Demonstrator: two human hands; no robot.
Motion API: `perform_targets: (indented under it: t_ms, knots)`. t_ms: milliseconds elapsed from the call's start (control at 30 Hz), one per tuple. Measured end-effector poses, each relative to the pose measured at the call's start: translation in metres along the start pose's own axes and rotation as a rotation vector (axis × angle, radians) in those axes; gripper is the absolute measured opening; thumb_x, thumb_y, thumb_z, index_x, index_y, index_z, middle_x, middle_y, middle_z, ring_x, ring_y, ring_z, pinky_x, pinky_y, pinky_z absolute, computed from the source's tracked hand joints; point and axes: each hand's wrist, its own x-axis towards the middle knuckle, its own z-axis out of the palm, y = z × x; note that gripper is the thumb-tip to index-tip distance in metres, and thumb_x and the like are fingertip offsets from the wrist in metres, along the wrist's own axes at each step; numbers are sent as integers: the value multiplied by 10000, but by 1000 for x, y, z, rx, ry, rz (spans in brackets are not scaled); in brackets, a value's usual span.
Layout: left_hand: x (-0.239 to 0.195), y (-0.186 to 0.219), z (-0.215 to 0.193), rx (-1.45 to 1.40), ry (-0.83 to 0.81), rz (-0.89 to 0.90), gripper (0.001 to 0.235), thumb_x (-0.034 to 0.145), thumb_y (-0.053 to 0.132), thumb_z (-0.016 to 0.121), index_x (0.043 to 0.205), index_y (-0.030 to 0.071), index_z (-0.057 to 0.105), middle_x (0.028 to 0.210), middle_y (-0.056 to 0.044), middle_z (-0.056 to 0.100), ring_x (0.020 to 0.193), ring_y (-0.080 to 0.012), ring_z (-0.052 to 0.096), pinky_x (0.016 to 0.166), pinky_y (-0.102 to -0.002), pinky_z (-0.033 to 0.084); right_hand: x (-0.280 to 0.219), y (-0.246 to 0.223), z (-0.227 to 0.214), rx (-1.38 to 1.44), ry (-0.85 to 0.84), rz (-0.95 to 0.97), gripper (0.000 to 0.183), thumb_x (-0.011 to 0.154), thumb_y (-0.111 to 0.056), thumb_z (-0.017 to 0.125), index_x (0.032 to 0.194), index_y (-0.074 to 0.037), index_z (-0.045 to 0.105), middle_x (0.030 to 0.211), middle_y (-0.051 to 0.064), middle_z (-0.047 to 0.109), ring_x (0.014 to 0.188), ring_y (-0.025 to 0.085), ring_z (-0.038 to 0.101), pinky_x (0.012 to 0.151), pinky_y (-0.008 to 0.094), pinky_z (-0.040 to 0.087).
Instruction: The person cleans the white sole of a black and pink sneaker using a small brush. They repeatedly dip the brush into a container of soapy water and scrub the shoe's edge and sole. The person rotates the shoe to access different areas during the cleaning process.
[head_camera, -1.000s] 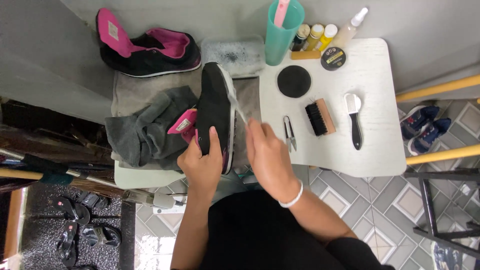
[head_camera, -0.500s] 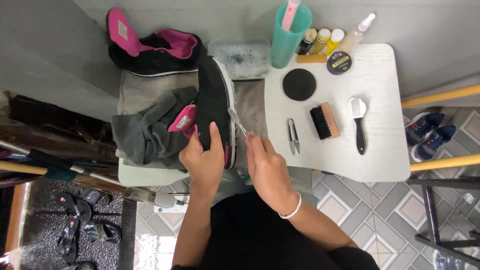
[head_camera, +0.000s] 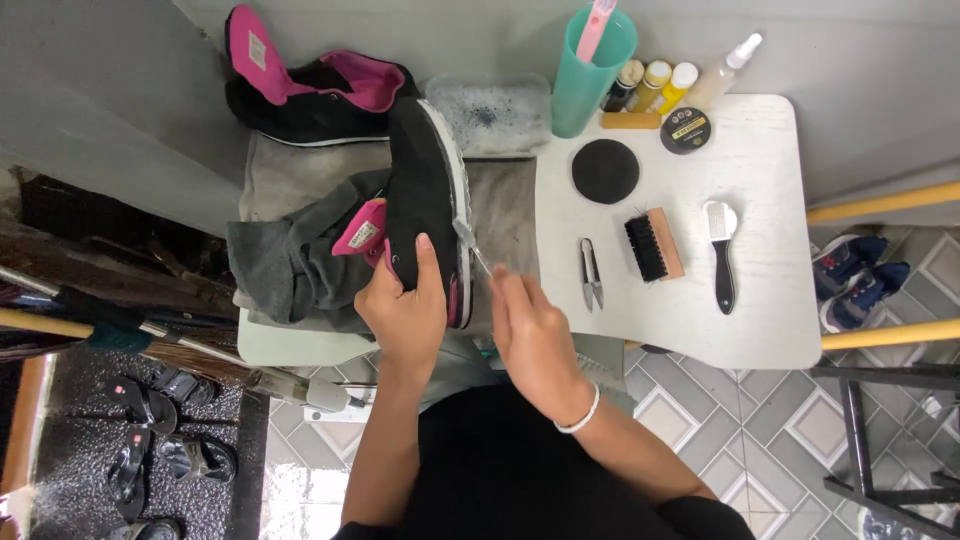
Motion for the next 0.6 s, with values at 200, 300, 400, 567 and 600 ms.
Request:
perform_targets:
  t_ms: [200,300,400,567,600]
  knots:
    - [-10,-1,2,-34,-24,-22,415,985,47,745,608,120,587,468,-5,610,373,-126,546,419,-220,398,38,2,-11,-44,99,-27,118,1039,-5,560,959,50,627,743,193,635,580,348,705,494,379,578]
    - [11,14,-4,-62,-13,-22,400,1003,49,723,625,110,606,500,-10,643,387,-139,587,431,-214,424,15,-4,-8,-59,30,-21,114,1030,-2,546,1006,62,637,730,222,631,548,392,683,422,411,539]
    - [14,10,-6,14,25,6,431,992,16,730,609,117,563,464,7,602,376,-119,558,413,-216,396,-14,-8,3,-64,-49,-25,98,1022,-28,575,995,30,649,697,169,612,497,332,683,427,366,565]
    - [4,9,-5,-8,18,-12,394,983,29,742,625,107,595,494,-11,637,394,-133,589,416,-212,405,11,5,1,-58,24,-18,124,1043,-40,554,975,31,631,697,159,587,516,342,664,427,373,526]
    - [4,10,-4,-19,22,-13,379,979,35,747,632,102,609,507,-20,652,402,-139,602,417,-210,408,20,6,-1,-57,61,-49,121,1052,-46,561,982,20,635,704,117,577,509,285,667,456,317,543]
